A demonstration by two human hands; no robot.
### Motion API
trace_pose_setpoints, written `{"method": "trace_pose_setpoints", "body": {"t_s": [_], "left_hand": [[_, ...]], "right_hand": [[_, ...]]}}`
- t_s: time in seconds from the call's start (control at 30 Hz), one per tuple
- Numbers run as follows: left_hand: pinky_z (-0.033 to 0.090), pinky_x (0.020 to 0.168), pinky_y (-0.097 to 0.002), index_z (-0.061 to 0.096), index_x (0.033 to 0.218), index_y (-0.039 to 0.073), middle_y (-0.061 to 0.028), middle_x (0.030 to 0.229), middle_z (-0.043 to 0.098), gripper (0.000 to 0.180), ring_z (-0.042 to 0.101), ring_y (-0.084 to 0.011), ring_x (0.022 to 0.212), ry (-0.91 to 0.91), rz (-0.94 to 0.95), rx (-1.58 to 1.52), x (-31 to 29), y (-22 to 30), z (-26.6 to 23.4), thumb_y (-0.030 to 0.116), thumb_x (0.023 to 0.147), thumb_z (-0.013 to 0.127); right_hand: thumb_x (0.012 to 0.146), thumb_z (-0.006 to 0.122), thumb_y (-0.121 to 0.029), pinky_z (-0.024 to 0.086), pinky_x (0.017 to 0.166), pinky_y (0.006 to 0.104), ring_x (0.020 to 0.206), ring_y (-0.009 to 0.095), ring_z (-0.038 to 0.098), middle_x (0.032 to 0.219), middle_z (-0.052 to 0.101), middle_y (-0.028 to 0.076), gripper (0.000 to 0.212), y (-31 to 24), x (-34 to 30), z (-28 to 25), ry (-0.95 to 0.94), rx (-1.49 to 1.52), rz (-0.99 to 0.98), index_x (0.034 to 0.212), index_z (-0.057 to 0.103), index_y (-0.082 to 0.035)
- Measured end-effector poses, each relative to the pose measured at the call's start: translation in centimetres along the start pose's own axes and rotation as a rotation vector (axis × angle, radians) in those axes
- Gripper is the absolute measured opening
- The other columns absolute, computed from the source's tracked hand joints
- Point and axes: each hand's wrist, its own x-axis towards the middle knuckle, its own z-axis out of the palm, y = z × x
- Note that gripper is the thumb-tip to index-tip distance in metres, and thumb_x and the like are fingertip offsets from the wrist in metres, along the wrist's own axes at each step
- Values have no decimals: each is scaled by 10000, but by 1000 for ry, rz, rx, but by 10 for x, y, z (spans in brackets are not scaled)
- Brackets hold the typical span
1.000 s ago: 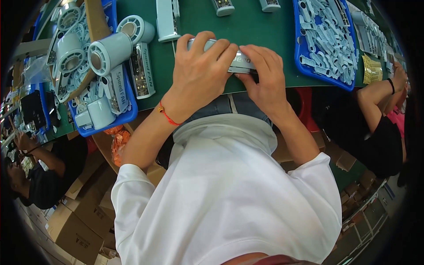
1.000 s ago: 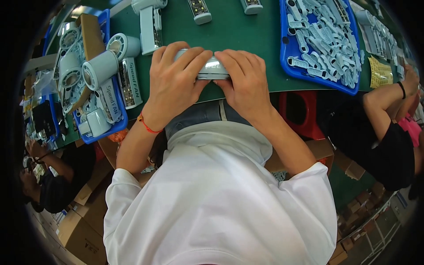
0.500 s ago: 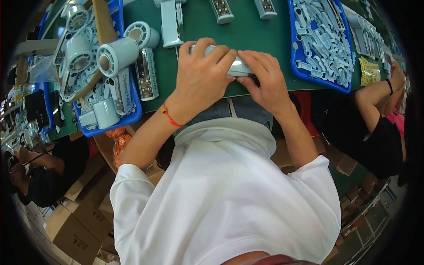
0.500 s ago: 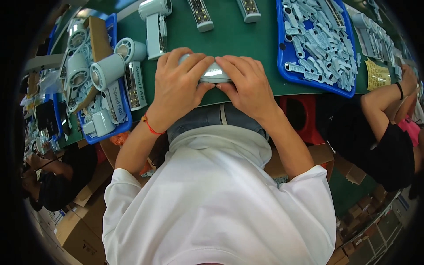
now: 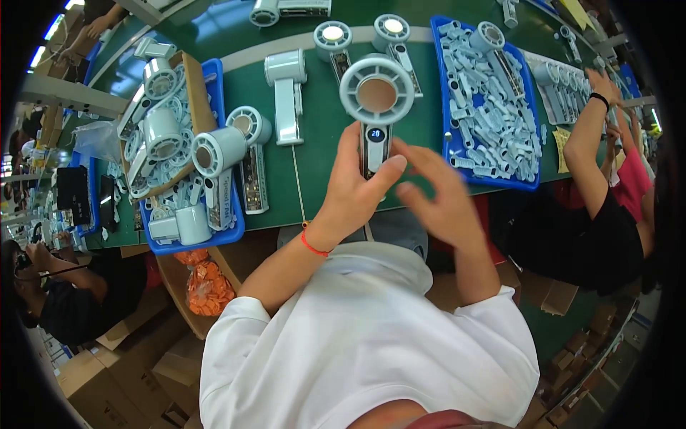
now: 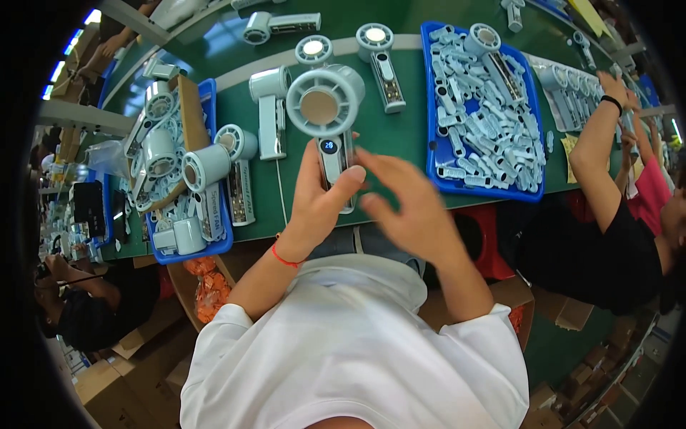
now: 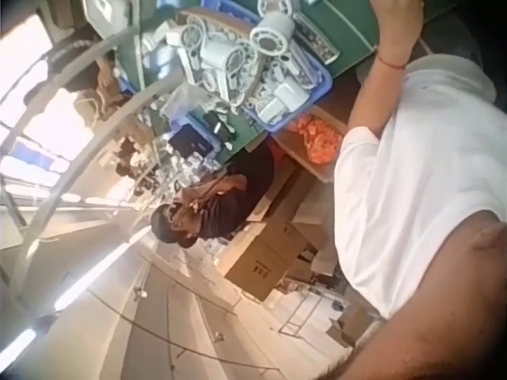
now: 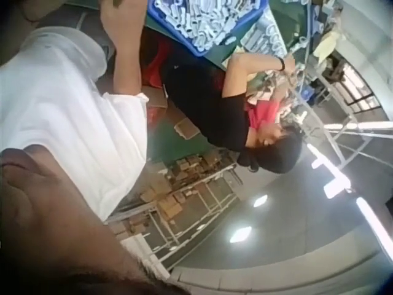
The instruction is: Manually assembling the plastic housing and internal components of portable handheld fans on a production line.
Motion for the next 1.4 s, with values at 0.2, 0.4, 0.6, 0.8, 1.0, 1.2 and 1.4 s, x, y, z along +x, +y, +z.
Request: {"method": "trace_pose_setpoints", "body": {"t_s": [0.2,0.4,0.6,0.8,1.0,1.2,1.4], "left_hand": [[493,702,-362,503,1078,-66,-200,926,614,522,618,-339,802,92,295,435,140,65,34,283,721,655],[465,833,-428,615,1014,8,-172,1017,621,390,580,-348,986,204,116,1028,340,14,47,292,750,573],[299,950,-491,639,1089,93,-122,1183,532,629,411,-333,1149,-15,177,1599,369,23,-6,597,718,569],[432,889,-445,574,1150,149,-105,1091,586,492,536,-304,1062,-553,51,1736,332,52,-112,232,683,707],[435,828,-471,597,1046,164,-28,1047,592,354,523,-246,1073,-366,490,1883,276,125,-157,48,712,591],[408,789,-394,622,960,184,35,935,575,322,494,-180,1005,-860,396,2085,171,129,-192,16,686,613],[397,927,-357,593,1124,135,-67,1133,595,481,514,-261,1081,-971,84,1483,212,107,-186,112,653,685]], "right_hand": [[726,642,-54,450,777,386,911,311,551,989,578,133,334,66,1,-81,105,-813,237,1054,581,-61],[684,668,-44,449,754,407,883,337,533,996,532,128,434,88,23,-58,113,-879,216,1099,543,-69],[653,691,-33,434,697,412,828,335,528,868,542,132,288,91,37,-75,65,-789,185,905,550,-30],[672,688,-8,438,660,356,727,291,538,839,557,141,301,95,37,-93,153,-617,128,945,564,-29],[737,627,34,422,586,247,685,142,502,936,579,84,303,83,32,-94,209,-277,240,1030,597,-37],[737,582,91,457,688,250,821,139,545,1137,503,90,342,91,19,-79,237,161,246,1064,578,-9],[808,559,-33,448,778,284,891,174,558,1232,458,134,273,84,27,-81,93,484,234,1070,600,31]]}}
